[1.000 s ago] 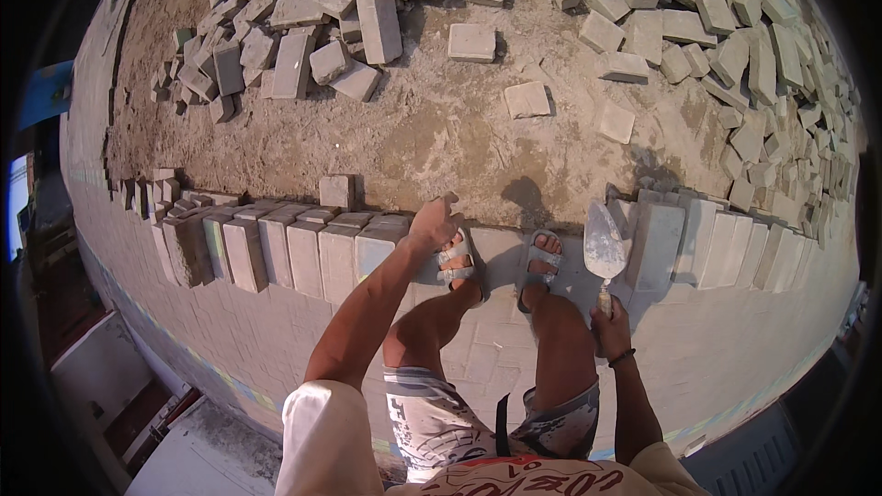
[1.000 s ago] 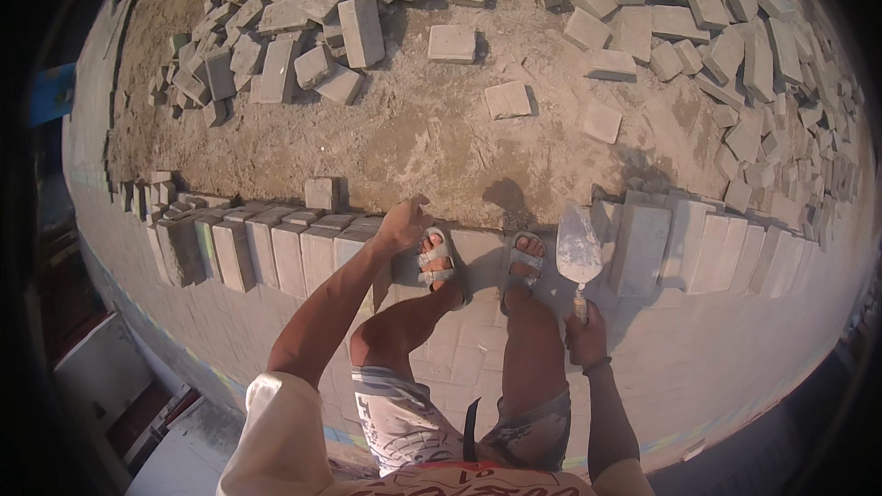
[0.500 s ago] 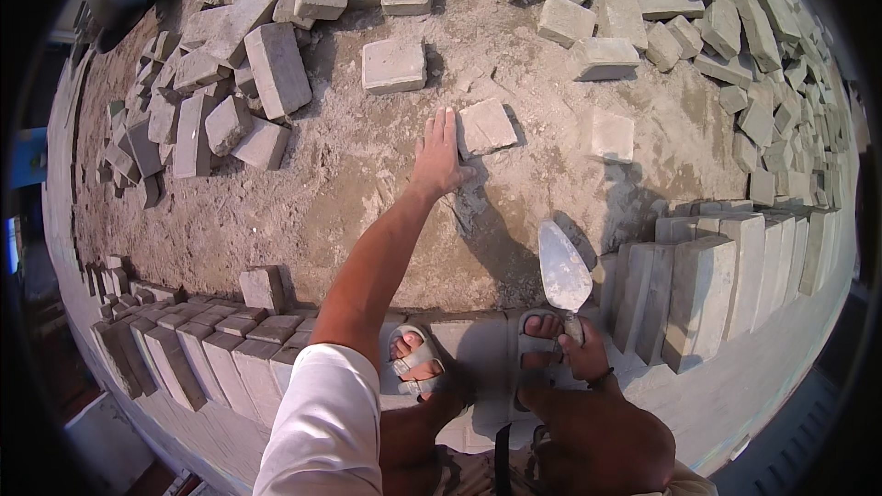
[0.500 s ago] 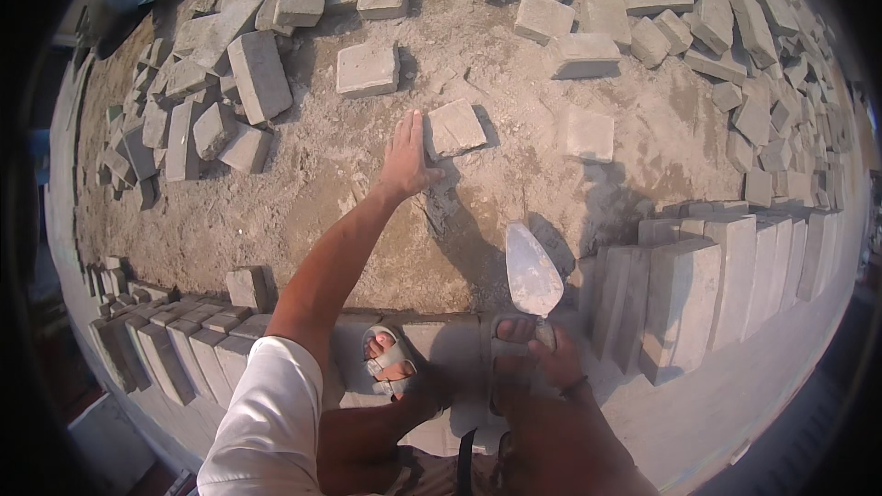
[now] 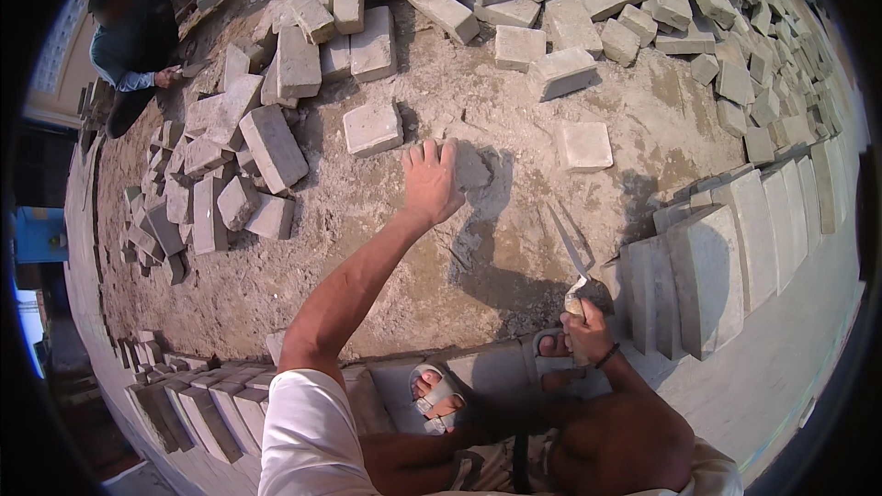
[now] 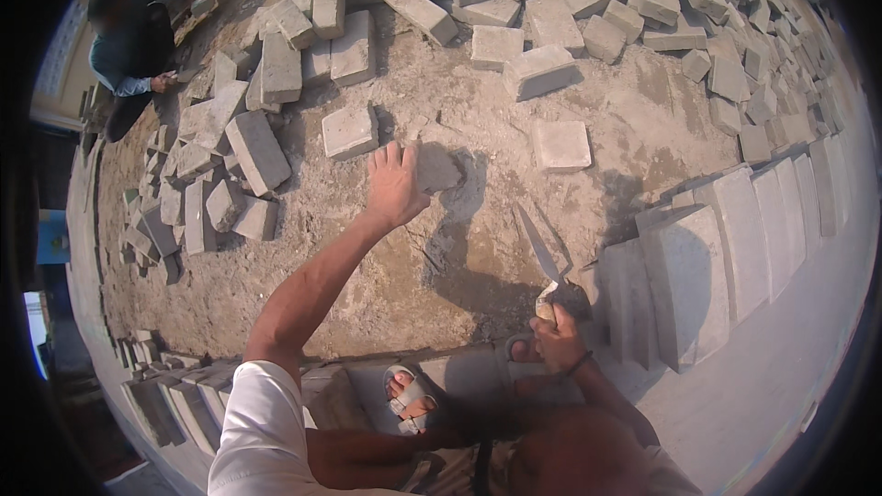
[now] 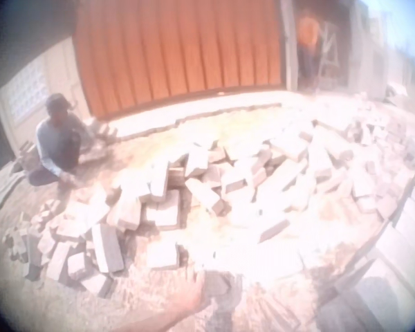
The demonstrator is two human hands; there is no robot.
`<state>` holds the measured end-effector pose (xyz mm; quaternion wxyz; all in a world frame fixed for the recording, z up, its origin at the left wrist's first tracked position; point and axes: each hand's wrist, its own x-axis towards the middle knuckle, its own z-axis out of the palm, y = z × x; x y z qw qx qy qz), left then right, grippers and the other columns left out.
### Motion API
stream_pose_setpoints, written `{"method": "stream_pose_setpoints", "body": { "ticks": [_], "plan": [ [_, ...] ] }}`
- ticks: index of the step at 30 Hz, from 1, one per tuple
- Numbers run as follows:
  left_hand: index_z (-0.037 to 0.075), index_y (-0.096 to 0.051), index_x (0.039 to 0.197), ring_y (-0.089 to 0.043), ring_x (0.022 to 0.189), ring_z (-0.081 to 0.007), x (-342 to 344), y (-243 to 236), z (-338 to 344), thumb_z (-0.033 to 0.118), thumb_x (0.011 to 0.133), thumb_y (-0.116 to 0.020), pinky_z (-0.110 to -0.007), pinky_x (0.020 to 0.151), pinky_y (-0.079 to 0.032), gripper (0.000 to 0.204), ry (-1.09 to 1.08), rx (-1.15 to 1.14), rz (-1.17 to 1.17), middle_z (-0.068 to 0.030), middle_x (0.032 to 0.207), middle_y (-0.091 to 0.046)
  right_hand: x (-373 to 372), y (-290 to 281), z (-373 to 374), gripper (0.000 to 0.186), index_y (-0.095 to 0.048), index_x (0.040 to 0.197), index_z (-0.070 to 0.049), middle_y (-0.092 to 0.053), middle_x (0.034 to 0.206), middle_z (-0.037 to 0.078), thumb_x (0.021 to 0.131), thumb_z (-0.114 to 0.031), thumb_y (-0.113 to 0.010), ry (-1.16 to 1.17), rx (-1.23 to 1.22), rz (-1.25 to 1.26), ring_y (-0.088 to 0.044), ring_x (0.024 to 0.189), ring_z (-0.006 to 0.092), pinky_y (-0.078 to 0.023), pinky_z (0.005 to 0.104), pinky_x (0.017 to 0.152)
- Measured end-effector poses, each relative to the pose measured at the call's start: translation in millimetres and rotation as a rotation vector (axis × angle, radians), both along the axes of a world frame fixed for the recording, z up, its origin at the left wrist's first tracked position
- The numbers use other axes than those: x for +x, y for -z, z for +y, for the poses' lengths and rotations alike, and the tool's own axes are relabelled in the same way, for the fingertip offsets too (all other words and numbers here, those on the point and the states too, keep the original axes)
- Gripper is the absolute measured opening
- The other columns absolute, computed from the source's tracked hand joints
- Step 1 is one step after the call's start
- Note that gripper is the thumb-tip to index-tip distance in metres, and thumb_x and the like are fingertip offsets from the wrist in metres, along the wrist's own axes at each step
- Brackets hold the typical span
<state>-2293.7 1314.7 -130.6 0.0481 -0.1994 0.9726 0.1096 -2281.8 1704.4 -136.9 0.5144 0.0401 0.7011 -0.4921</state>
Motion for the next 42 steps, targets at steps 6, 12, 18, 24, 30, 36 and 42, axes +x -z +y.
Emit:
{"method": "stream_pose_setpoints", "body": {
  "ticks": [6,12,18,24,30,36,42],
  "plan": [
    [0.002,-0.015,0.156,-0.046,0.117,-0.0460,41,5,-2,0.028,0.067,-0.086,-0.049,0.105,-0.039,0.117,-0.029,0.198,-0.075,-0.0265,0.133,-0.043,6,66,6,0.051,-0.053,0.127,0.003,-0.061,0.109,0.014,0.092,-0.031,-0.070,-0.188,-0.107,0.264,-0.060,0.102,0.0239,-0.048,0.0350,0.090],
    [-0.006,-0.015,0.153,-0.044,0.129,-0.0421,81,66,-5,0.020,0.065,-0.090,-0.045,0.111,-0.037,0.119,-0.163,0.368,0.344,-0.0285,0.140,-0.039,-1,52,-52,0.055,-0.049,0.131,0.006,-0.065,0.100,0.018,0.092,-0.029,-0.066,-0.210,-0.092,0.230,-0.066,0.082,0.0231,-0.051,0.0371,0.072],
    [-0.006,-0.026,0.145,-0.043,0.129,-0.0399,72,60,-5,0.014,0.063,-0.091,-0.043,0.112,-0.036,0.107,-0.204,0.408,0.229,-0.0257,0.135,-0.042,-11,13,-100,0.050,-0.048,0.129,0.002,-0.067,0.084,0.026,0.094,-0.032,-0.061,-0.341,-0.173,0.528,-0.065,0.072,0.0425,-0.049,0.0504,0.066],
    [-0.006,-0.028,0.143,-0.043,0.128,-0.0392,79,69,-7,0.014,0.062,-0.091,-0.043,0.111,-0.037,0.105,-0.235,0.380,0.286,-0.0245,0.135,-0.041,-7,10,-140,0.048,-0.048,0.124,0.001,-0.067,0.088,0.031,0.094,-0.034,-0.060,-0.617,-0.174,0.523,-0.065,0.083,0.0496,-0.049,0.0551,0.073],
    [-0.007,-0.027,0.145,-0.043,0.129,-0.0392,77,70,-6,0.015,0.062,-0.091,-0.043,0.111,-0.036,0.107,-0.245,0.388,0.270,-0.0248,0.134,-0.041,-38,25,-151,0.046,-0.050,0.123,0.001,-0.069,0.094,0.028,0.093,-0.032,-0.060,-0.478,-0.016,0.364,-0.066,0.089,0.0464,-0.050,0.0526,0.077],
    [-0.006,-0.025,0.146,-0.042,0.130,-0.0393,70,72,-2,0.014,0.062,-0.091,-0.043,0.112,-0.035,0.109,-0.229,0.418,0.316,-0.0244,0.136,-0.039,-11,49,-154,0.047,-0.050,0.121,0.004,-0.068,0.095,0.029,0.093,-0.032,-0.059,-0.518,-0.103,0.547,-0.067,0.079,0.0465,-0.051,0.0522,0.073],
    [-0.005,-0.024,0.146,-0.040,0.131,-0.0394,82,72,-6,0.013,0.064,-0.090,-0.043,0.114,-0.033,0.107,-0.222,0.387,0.301,-0.0237,0.135,-0.038,-20,30,-168,0.047,-0.052,0.120,0.005,-0.069,0.088,0.024,0.093,-0.033,-0.058,-0.530,-0.060,0.430,-0.069,0.073,0.0379,-0.054,0.0478,0.070]
  ]
}}
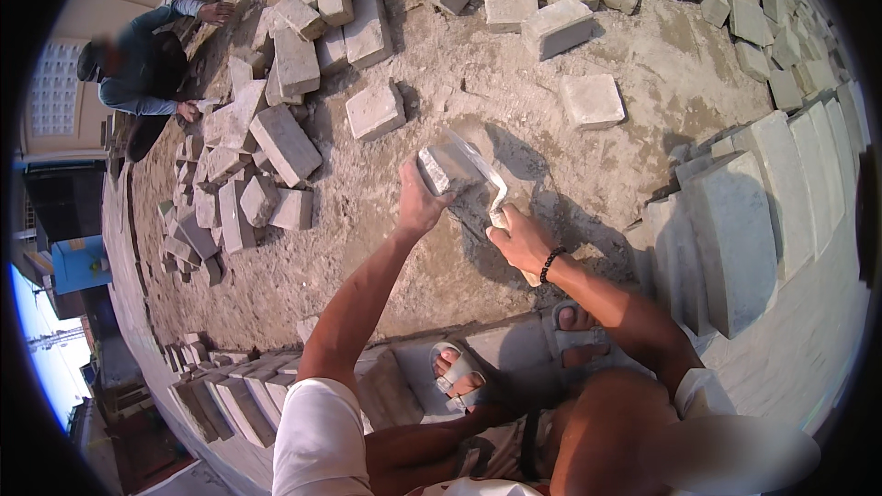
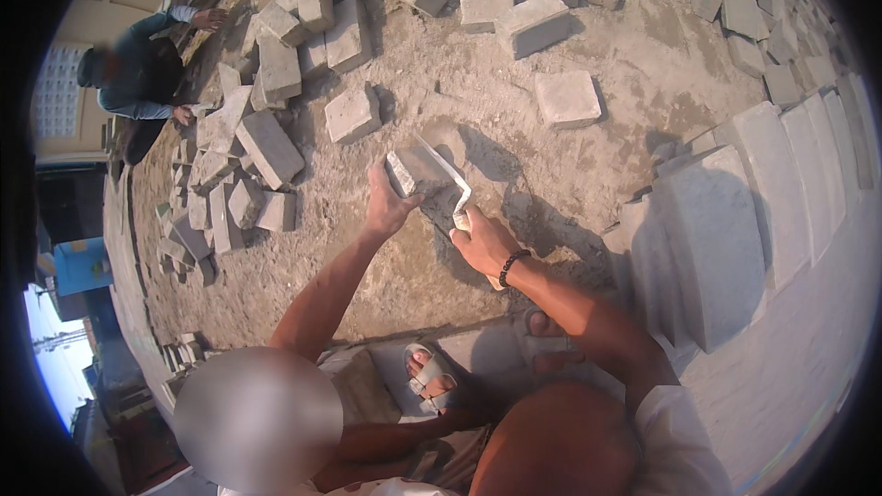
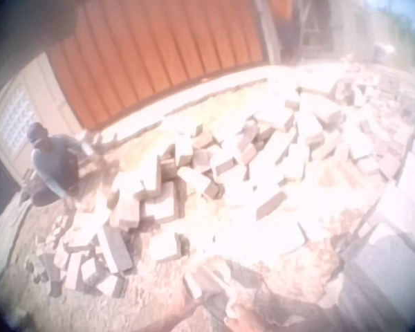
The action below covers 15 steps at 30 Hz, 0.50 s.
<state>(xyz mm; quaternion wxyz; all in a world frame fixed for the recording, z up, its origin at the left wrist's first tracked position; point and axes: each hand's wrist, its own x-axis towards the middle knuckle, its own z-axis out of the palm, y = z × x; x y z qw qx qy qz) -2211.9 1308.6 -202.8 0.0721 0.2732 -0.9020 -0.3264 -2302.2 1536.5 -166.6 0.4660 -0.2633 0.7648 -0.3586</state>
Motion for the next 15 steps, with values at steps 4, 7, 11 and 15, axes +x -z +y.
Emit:
{"method": "stream_pose_setpoints", "body": {
  "ticks": [4,7,11,15],
  "plan": [
    [-0.005,-0.024,0.146,-0.039,0.131,-0.0397,-5,-4,5,0.013,0.065,-0.089,-0.044,0.114,-0.033,0.106,-0.006,0.002,-0.020,-0.0235,0.135,-0.038,2,6,-2,0.046,-0.052,0.120,0.005,-0.068,0.084,0.023,0.093,-0.033,-0.058,-0.010,0.088,-0.009,-0.068,0.065,0.0326,-0.055,0.0444,0.066],
    [-0.004,-0.024,0.146,-0.040,0.130,-0.0401,-7,-2,4,0.013,0.065,-0.089,-0.044,0.114,-0.033,0.106,-0.001,0.021,-0.011,-0.0237,0.134,-0.039,-26,18,-7,0.047,-0.053,0.122,0.005,-0.068,0.084,0.022,0.094,-0.032,-0.058,0.045,0.169,-0.249,-0.070,0.068,0.0312,-0.055,0.0432,0.063],
    [-0.003,-0.024,0.146,-0.040,0.130,-0.0401,0,0,-1,0.014,0.064,-0.089,-0.044,0.113,-0.033,0.106,0.014,-0.055,-0.015,-0.0239,0.134,-0.039,4,7,-7,0.044,-0.053,0.123,0.005,-0.064,0.079,0.015,0.094,-0.028,-0.059,-0.021,-0.023,-0.083,-0.068,0.072,0.0250,-0.053,0.0383,0.054],
    [-0.004,-0.027,0.145,-0.040,0.129,-0.0414,-7,-5,1,0.016,0.062,-0.090,-0.045,0.113,-0.033,0.106,0.009,-0.002,0.009,-0.0241,0.133,-0.041,-11,16,-12,0.043,-0.053,0.119,0.004,-0.061,0.074,0.012,0.094,-0.030,-0.060,0.155,0.131,-0.310,-0.064,0.064,0.0225,-0.052,0.0368,0.053]
  ]
}}
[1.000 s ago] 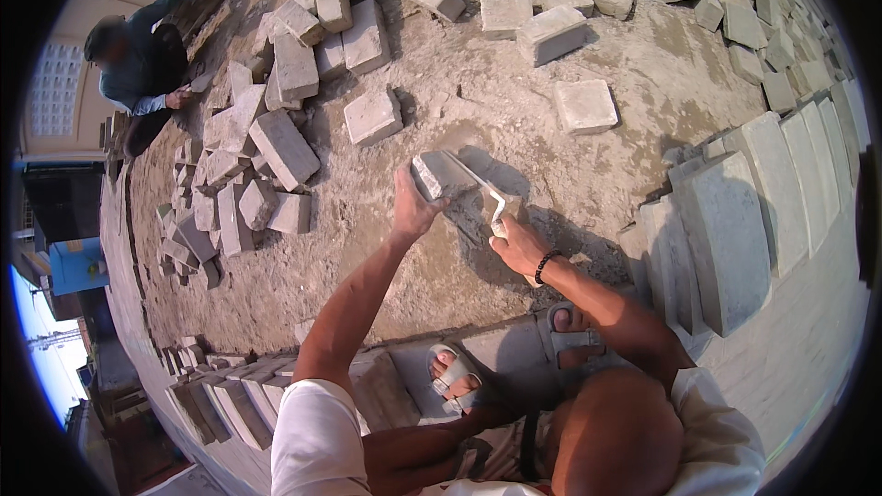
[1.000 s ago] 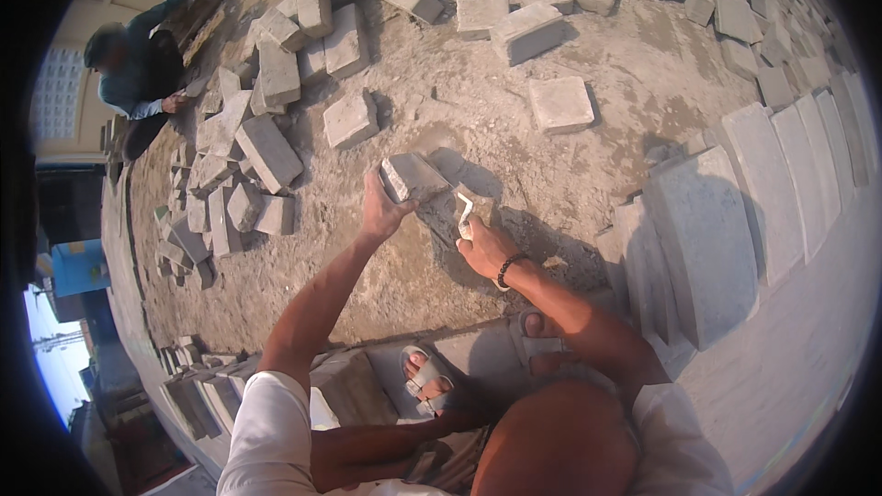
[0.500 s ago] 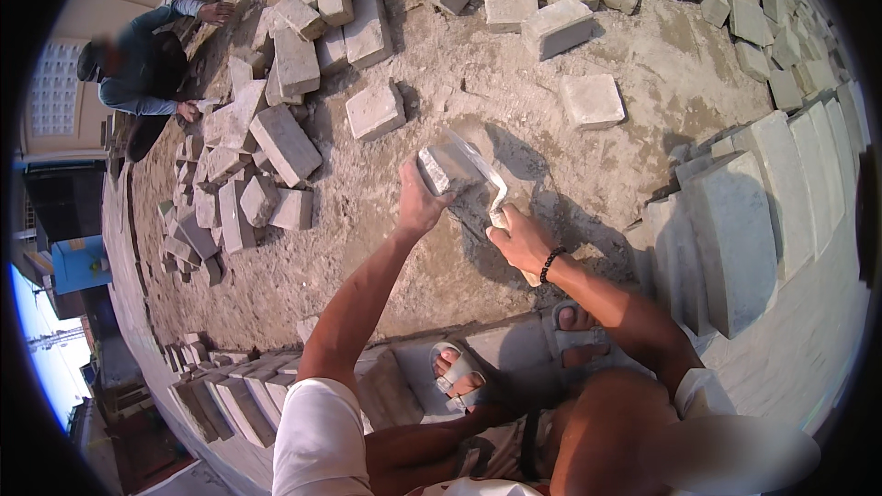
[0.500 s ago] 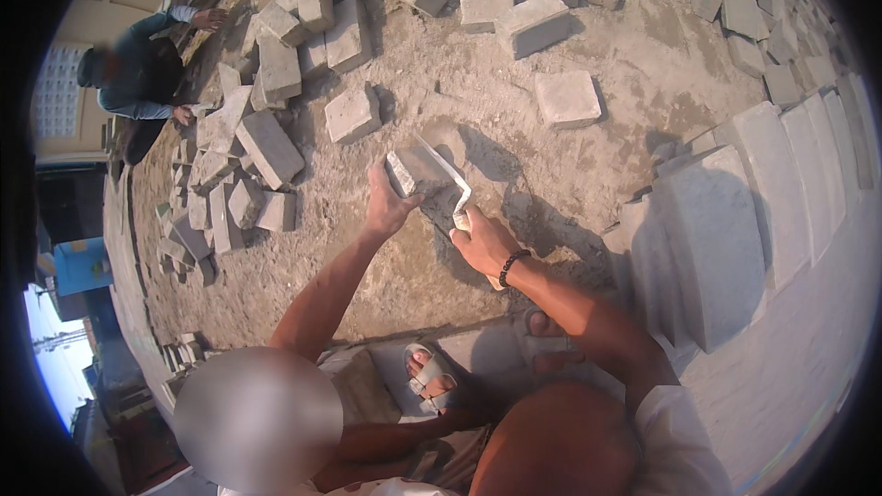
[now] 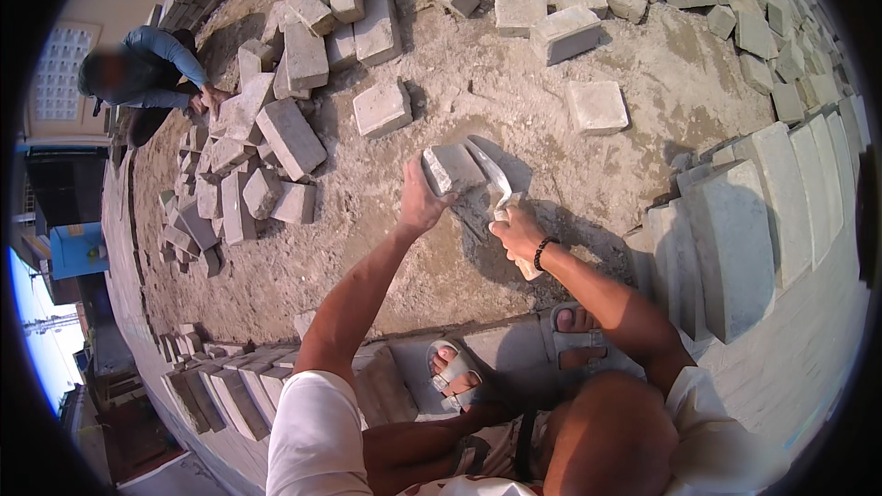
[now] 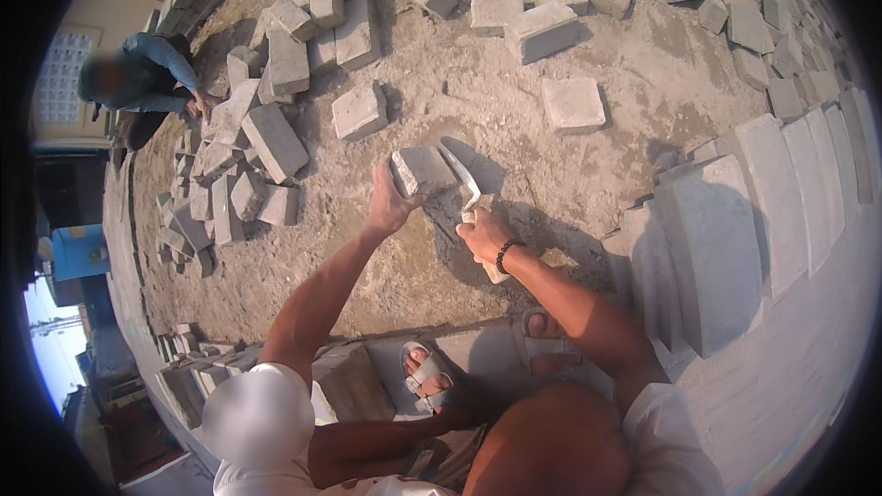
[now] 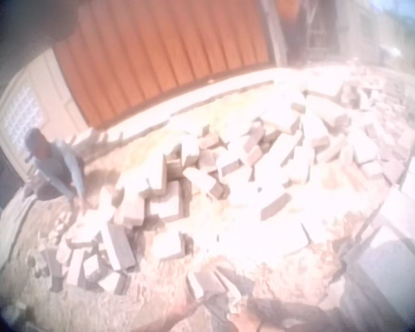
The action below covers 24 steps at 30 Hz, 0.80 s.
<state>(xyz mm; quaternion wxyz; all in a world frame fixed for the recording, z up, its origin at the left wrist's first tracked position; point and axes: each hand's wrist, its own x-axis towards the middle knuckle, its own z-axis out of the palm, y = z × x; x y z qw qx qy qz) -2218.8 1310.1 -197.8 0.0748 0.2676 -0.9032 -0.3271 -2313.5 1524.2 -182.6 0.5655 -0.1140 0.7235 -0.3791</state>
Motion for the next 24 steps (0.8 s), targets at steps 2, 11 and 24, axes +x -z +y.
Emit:
{"method": "stream_pose_setpoints", "body": {
  "ticks": [2,11,24],
  "plan": [
    [-0.003,-0.031,0.144,-0.042,0.126,-0.0413,-5,-6,1,0.021,0.060,-0.091,-0.047,0.110,-0.035,0.107,0.036,-0.035,-0.022,-0.0233,0.131,-0.044,-10,-4,9,0.039,-0.053,0.113,0.004,-0.058,0.071,0.009,0.094,-0.029,-0.061,0.026,-0.063,-0.073,-0.060,0.054,0.0203,-0.051,0.0368,0.051],
    [0.000,-0.029,0.148,-0.045,0.118,-0.0382,-17,-38,53,0.043,0.063,-0.089,-0.049,0.100,-0.039,0.113,0.198,-0.328,-0.323,-0.0208,0.125,-0.046,1,-21,56,0.049,-0.048,0.129,0.006,-0.056,0.069,0.007,0.095,-0.026,-0.062,0.140,-0.158,-0.025,-0.055,0.048,0.0150,-0.047,0.0334,0.048],
    [-0.006,0.022,0.150,-0.035,0.141,-0.0352,33,11,65,0.029,0.063,-0.096,-0.042,0.118,-0.030,0.151,-0.199,0.466,0.198,-0.0291,0.152,-0.027,3,-42,80,0.051,-0.053,0.128,0.001,-0.067,0.098,0.029,0.091,-0.032,-0.064,-0.063,-0.187,0.370,-0.063,0.096,0.0481,-0.049,0.0487,0.080]
  ]
}}
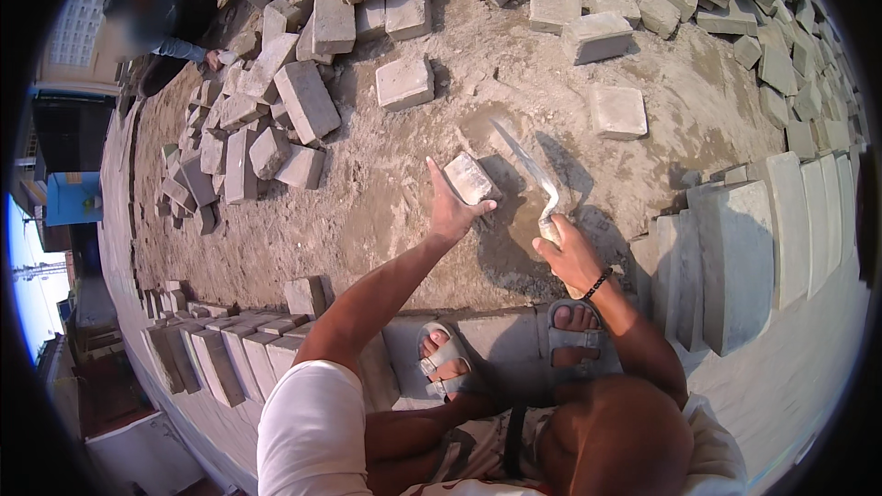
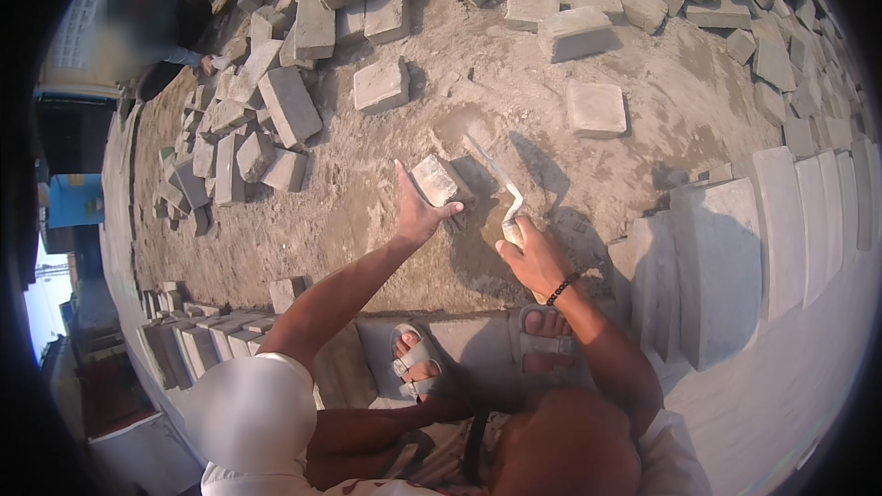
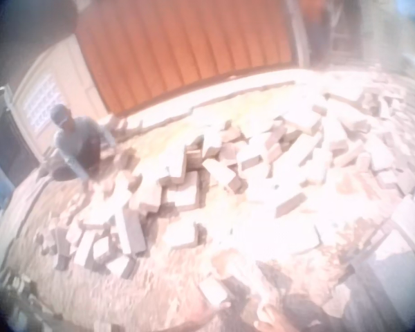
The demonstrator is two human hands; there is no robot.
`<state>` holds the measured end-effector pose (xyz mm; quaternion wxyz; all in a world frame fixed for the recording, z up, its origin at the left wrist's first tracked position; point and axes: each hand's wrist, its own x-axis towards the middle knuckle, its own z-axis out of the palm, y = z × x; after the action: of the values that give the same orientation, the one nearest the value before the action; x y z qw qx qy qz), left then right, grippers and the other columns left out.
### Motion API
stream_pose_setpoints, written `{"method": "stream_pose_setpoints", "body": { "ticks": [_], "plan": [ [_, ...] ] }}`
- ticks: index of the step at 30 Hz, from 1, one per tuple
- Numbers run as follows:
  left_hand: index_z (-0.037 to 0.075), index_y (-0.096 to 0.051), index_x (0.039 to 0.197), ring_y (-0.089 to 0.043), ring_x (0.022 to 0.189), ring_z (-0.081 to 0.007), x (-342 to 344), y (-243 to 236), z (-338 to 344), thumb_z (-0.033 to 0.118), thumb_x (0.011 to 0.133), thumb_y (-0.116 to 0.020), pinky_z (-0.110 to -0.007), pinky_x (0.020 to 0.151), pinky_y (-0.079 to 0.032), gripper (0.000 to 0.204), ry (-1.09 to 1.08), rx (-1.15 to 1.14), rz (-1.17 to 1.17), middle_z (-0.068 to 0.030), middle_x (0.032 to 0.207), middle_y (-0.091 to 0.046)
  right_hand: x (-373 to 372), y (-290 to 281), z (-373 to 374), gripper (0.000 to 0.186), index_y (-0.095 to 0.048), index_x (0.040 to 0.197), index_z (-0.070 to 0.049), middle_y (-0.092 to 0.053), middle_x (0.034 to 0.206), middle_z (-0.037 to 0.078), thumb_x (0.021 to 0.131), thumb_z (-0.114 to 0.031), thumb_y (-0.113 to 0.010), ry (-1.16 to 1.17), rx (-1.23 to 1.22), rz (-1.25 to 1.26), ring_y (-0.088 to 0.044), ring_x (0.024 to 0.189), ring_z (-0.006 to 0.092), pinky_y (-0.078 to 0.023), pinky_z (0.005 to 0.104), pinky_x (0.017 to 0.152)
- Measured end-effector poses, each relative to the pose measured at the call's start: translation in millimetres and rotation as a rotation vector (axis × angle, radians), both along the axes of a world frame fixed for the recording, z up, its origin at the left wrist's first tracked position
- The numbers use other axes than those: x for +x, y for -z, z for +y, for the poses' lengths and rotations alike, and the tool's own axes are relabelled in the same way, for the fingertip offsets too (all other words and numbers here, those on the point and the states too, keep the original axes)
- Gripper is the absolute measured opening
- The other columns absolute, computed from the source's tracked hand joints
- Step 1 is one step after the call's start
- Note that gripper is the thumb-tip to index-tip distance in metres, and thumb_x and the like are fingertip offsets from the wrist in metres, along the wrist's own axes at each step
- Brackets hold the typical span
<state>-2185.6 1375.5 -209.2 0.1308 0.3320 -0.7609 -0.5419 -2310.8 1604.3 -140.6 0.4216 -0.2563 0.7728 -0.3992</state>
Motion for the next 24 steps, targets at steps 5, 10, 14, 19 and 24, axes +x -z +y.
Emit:
{"method": "stream_pose_setpoints", "body": {
  "ticks": [5,10,14,19,24],
  "plan": [
    [-0.006,0.021,0.150,-0.036,0.140,-0.0340,14,11,-16,0.025,0.063,-0.096,-0.040,0.118,-0.029,0.149,0.072,-0.106,-0.079,-0.0282,0.151,-0.030,2,0,2,0.050,-0.055,0.127,0.000,-0.067,0.102,0.029,0.089,-0.030,-0.065,0.011,0.000,0.008,-0.063,0.100,0.0475,-0.050,0.0481,0.082],
    [-0.002,-0.018,0.151,-0.044,0.135,-0.0297,5,-4,-10,0.017,0.066,-0.093,-0.038,0.114,-0.035,0.115,0.108,0.138,0.017,-0.0191,0.144,-0.045,-3,-24,10,0.045,-0.060,0.123,-0.001,-0.068,0.101,0.028,0.085,-0.024,-0.068,-0.084,-0.004,0.168,-0.063,0.099,0.0459,-0.051,0.0488,0.082],
    [0.001,-0.040,0.139,-0.050,0.130,-0.0247,-5,-14,-25,0.017,0.072,-0.087,-0.037,0.109,-0.040,0.084,0.192,-0.016,-0.054,-0.0123,0.134,-0.056,-5,-28,19,0.044,-0.062,0.125,-0.006,-0.068,0.100,0.027,0.083,-0.019,-0.069,-0.200,-0.038,0.293,-0.064,0.096,0.0453,-0.051,0.0500,0.081],
    [0.003,-0.036,0.146,-0.053,0.126,-0.0233,-8,2,-45,0.019,0.074,-0.085,-0.036,0.109,-0.041,0.088,0.282,0.067,0.078,-0.0112,0.134,-0.057,0,-28,15,0.045,-0.062,0.126,-0.006,-0.066,0.106,0.026,0.083,-0.018,-0.070,-0.303,0.036,0.333,-0.061,0.100,0.0473,-0.050,0.0503,0.086],
    [0.006,-0.030,0.151,-0.048,0.132,-0.0232,-19,-3,-55,0.017,0.070,-0.087,-0.036,0.112,-0.038,0.099,0.391,0.189,-0.026,-0.0118,0.140,-0.053,-22,13,-7,0.047,-0.058,0.130,-0.011,-0.066,0.098,0.027,0.084,-0.016,-0.066,-0.213,0.038,0.506,-0.063,0.094,0.0473,-0.050,0.0541,0.082]
  ]
}}
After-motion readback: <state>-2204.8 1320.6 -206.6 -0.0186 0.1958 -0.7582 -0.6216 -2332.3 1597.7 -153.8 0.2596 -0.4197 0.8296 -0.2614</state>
